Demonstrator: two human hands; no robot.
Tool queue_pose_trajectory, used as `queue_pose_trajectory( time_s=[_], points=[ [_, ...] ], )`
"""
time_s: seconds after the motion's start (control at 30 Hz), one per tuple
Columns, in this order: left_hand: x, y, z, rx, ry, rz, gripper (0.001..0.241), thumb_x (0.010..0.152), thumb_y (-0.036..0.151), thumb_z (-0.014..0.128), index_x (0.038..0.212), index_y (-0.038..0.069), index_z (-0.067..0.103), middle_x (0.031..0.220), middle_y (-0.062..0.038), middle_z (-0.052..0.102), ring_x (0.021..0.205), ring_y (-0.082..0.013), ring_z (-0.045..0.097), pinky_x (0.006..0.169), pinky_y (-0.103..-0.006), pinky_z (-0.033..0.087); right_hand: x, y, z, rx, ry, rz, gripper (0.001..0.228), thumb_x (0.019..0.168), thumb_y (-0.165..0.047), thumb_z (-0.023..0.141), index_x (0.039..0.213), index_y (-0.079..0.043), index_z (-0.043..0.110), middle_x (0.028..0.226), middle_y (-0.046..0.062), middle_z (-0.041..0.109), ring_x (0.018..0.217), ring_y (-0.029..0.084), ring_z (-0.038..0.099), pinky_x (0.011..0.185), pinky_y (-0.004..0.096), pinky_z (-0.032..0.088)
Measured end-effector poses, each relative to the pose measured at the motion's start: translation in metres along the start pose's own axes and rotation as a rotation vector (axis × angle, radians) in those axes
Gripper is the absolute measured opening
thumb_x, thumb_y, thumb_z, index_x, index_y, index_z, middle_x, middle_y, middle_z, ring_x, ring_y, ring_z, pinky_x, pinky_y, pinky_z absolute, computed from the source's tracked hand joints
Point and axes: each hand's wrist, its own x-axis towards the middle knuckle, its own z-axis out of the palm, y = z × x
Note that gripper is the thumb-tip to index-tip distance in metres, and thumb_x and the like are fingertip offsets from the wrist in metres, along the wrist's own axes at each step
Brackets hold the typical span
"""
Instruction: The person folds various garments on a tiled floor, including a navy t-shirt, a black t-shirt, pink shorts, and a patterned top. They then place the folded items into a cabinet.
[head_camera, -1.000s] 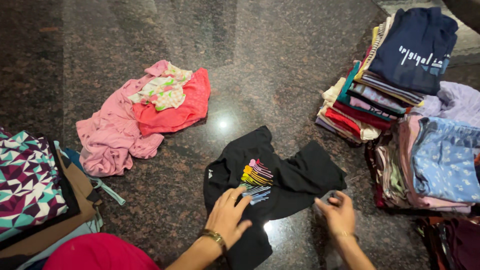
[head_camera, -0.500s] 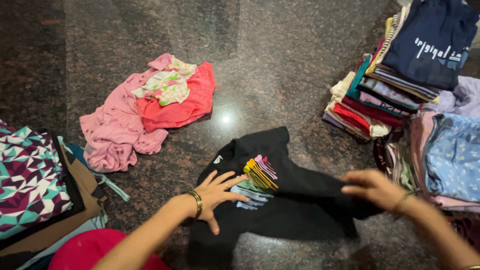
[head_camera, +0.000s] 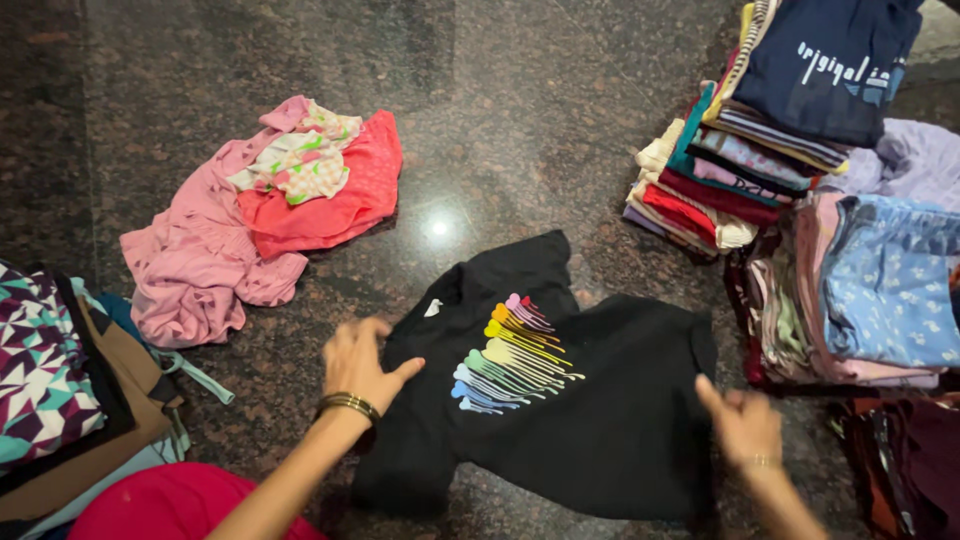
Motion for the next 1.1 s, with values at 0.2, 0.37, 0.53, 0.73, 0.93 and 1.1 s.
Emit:
queue_pose_trajectory(
  time_s=[0.2, 0.37, 0.53, 0.73, 0.93, 1.1],
  points=[
    [-0.027, 0.019, 0.016, 0.255, -0.232, -0.300, 0.075, 0.069, 0.056, 0.088, 0.116, 0.002, 0.064, 0.132, -0.017, 0.054, 0.125, -0.0338, 0.051, 0.100, -0.0426, 0.050, -0.120, 0.017, 0.037, -0.071, -0.054, 0.008, 0.084, 0.052, -0.054, 0.098, 0.107, 0.004, 0.073, 0.107, 0.023, 0.068, 0.097, 0.035, 0.068, 0.087, 0.045, 0.055],
    [0.014, 0.024, 0.000, -1.125, -0.343, -0.255, 0.044, 0.088, 0.028, 0.074, 0.122, 0.000, 0.069, 0.116, -0.012, 0.076, 0.101, -0.0203, 0.070, 0.089, -0.0360, 0.056, -0.077, -0.037, -0.043, 0.534, 0.210, -0.254, 0.051, 0.079, -0.016, 0.090, 0.115, 0.010, 0.065, 0.112, 0.009, 0.067, 0.105, 0.021, 0.062, 0.091, 0.037, 0.048],
    [0.095, 0.053, -0.011, -1.593, -0.359, -0.028, 0.041, 0.092, 0.011, 0.075, 0.127, -0.001, 0.059, 0.117, -0.012, 0.069, 0.104, -0.0227, 0.068, 0.093, -0.0410, 0.056, -0.041, -0.115, -0.133, 1.200, 0.273, -0.544, 0.035, 0.100, -0.007, 0.075, 0.127, -0.004, 0.053, 0.116, 0.007, 0.064, 0.098, 0.018, 0.067, 0.089, 0.039, 0.058],
    [0.206, 0.133, -0.054, -1.315, 0.101, 0.275, 0.072, 0.083, 0.003, 0.079, 0.146, 0.009, 0.046, 0.135, -0.006, 0.057, 0.118, -0.0188, 0.061, 0.097, -0.0375, 0.055, 0.010, -0.189, -0.190, 1.230, 0.042, -0.340, 0.047, 0.098, 0.004, 0.067, 0.142, -0.007, 0.059, 0.124, 0.008, 0.067, 0.103, 0.017, 0.069, 0.090, 0.032, 0.061],
    [0.199, 0.124, -0.119, -1.378, -0.334, 0.314, 0.053, 0.090, 0.011, 0.074, 0.141, 0.004, 0.061, 0.137, -0.013, 0.065, 0.126, -0.0252, 0.059, 0.108, -0.0391, 0.048, 0.007, -0.162, -0.183, 1.126, 0.012, -0.328, 0.048, 0.093, 0.003, 0.069, 0.139, -0.008, 0.065, 0.133, 0.009, 0.067, 0.108, 0.016, 0.067, 0.087, 0.030, 0.056],
    [0.137, 0.066, -0.070, -0.951, -0.372, 0.208, 0.063, 0.075, 0.012, 0.084, 0.135, 0.006, 0.064, 0.140, -0.005, 0.063, 0.132, -0.0195, 0.057, 0.110, -0.0354, 0.044, -0.006, -0.097, -0.109, 0.719, -0.035, -0.343, 0.053, 0.083, -0.004, 0.076, 0.134, -0.011, 0.066, 0.148, 0.004, 0.060, 0.139, 0.018, 0.052, 0.114, 0.034, 0.040]
  ],
)
